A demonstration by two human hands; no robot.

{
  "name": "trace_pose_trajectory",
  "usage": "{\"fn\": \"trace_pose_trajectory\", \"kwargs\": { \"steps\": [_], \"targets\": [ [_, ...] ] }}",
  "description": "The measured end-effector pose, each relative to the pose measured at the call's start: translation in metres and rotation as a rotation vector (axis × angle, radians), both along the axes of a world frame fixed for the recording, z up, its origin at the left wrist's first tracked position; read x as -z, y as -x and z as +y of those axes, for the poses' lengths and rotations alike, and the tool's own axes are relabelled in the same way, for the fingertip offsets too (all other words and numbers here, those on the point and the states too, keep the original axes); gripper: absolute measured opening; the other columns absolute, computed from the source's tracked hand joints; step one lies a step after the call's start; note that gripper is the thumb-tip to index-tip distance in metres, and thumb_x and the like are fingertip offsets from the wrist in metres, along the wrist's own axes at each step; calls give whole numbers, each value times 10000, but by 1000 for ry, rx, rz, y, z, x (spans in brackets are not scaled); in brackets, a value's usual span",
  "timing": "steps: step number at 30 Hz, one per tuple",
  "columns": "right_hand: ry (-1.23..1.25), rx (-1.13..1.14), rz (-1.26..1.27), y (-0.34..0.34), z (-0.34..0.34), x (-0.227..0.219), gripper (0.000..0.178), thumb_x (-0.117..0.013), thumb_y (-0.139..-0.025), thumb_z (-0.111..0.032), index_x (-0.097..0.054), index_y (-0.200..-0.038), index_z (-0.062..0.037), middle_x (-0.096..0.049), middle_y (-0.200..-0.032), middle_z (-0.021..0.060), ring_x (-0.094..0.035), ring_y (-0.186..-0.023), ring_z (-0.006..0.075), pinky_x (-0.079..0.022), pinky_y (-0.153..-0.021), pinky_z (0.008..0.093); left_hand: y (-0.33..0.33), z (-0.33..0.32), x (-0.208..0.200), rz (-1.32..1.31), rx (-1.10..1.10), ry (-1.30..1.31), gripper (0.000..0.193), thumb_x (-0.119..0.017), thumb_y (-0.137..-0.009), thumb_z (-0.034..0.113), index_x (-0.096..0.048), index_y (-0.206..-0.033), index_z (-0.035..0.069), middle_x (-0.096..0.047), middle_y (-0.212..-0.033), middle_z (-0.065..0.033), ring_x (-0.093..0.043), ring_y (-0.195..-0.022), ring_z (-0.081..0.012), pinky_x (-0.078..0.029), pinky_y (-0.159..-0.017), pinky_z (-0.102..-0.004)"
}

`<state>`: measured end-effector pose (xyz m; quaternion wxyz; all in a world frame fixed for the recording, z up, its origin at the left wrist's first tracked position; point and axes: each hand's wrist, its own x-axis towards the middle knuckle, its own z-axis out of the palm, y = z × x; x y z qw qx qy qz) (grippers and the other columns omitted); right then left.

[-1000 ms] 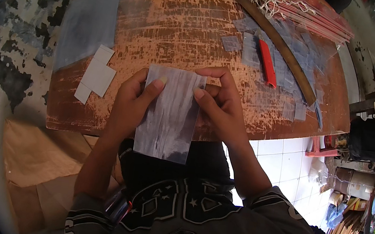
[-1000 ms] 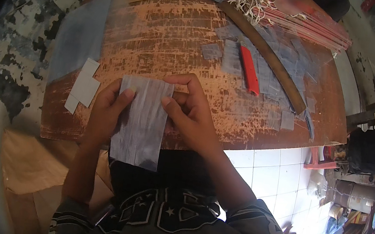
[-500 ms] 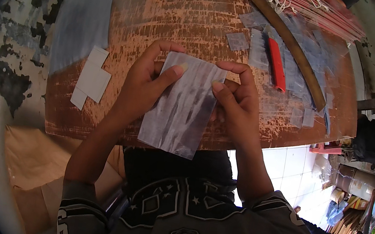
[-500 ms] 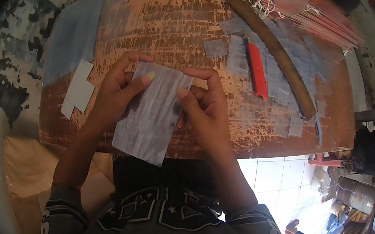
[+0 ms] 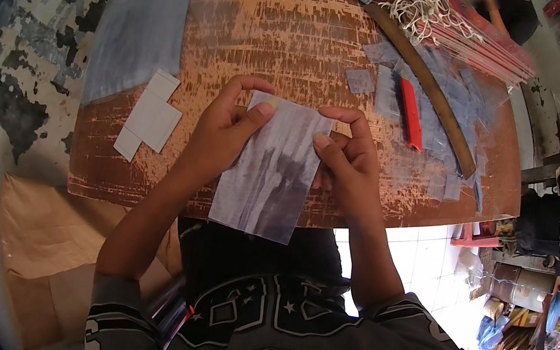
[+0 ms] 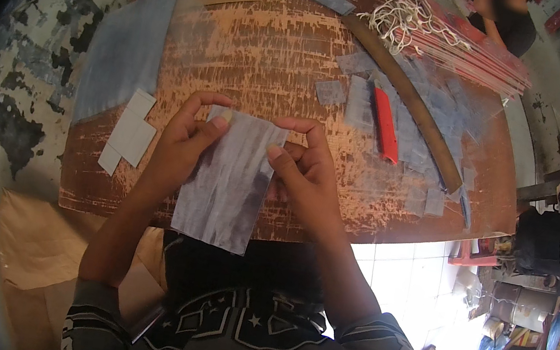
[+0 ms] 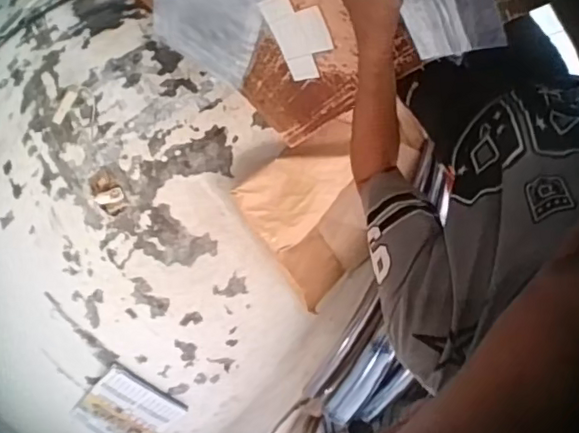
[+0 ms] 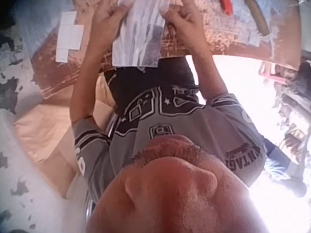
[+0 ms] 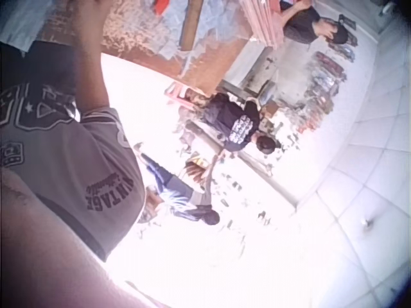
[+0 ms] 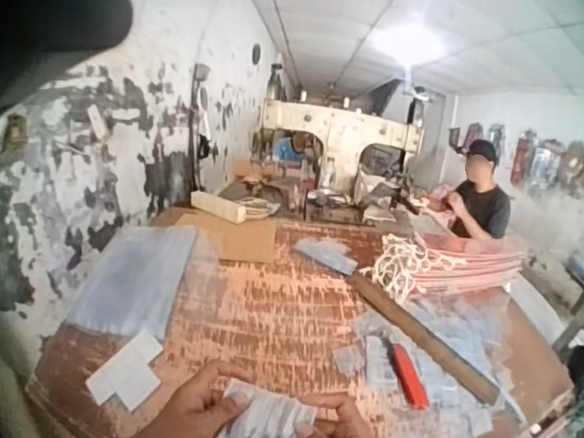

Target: The person trims the edge of a thin plastic sheet using a utility knife while holding it on a workbench.

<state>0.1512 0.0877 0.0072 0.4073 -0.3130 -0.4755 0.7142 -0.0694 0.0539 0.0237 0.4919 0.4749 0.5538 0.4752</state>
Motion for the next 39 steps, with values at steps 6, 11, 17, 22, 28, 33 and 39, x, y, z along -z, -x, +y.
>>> {"fn": "trace_pose_trajectory", "kwargs": {
  "steps": [6,11,17,22,28,33,39],
  "targets": [
    [-77,-35,-10,4,-1,-4,372,-618,-1044,-91,-456,-1378,-82,-686,-850,40,-539,-577,50,-430,-534,208,14,8,-1,136,27,0,255,-648,-1054,265,-638,-1199,55,-631,-803,26,-552,-726,-37,-422,-649,-230],
    [-93,-27,-48,7,-2,-6,374,-612,-1051,-97,-442,-1384,-82,-665,-826,30,-557,-583,62,-443,-535,215,7,28,-11,746,18,-632,232,-632,-1033,218,-677,-995,-6,-653,-822,-75,-596,-711,-210,-467,-680,-356],
    [-53,24,36,25,-2,11,354,-605,-1049,-92,-441,-1363,-96,-627,-785,28,-570,-571,85,-472,-528,232,-3,57,-21,790,348,-572,380,-555,-1059,310,-691,-892,-2,-647,-761,-175,-626,-692,-357,-485,-674,-447],
    [-42,47,20,27,3,17,323,-603,-1046,-94,-442,-1325,-100,-639,-802,34,-573,-562,88,-472,-528,232,-11,74,-18,878,384,-303,508,-488,-1081,403,-722,-829,29,-626,-644,-185,-631,-612,-383,-493,-631,-465],
    [-28,28,12,28,4,16,353,-631,-1044,-146,-439,-1337,-106,-644,-840,12,-575,-604,72,-461,-538,220,-11,72,-5,887,367,-365,463,-498,-1074,406,-783,-912,80,-647,-681,-206,-657,-659,-403,-511,-650,-481],
    [-25,199,-33,32,0,12,418,-633,-1042,-168,-454,-1417,-123,-621,-831,-33,-570,-615,37,-429,-508,187,-13,76,-6,916,283,-468,396,-536,-1057,398,-804,-1008,110,-661,-717,-214,-666,-695,-401,-505,-645,-483],
    [71,-54,-112,18,-12,-2,315,-672,-1026,-225,-598,-1270,-39,-671,-867,-21,-560,-663,39,-415,-571,200,-4,91,-26,973,164,-499,646,-554,-1057,513,-617,-659,8,-511,-543,-159,-487,-497,-317,-425,-564,-458]
  ]
}}
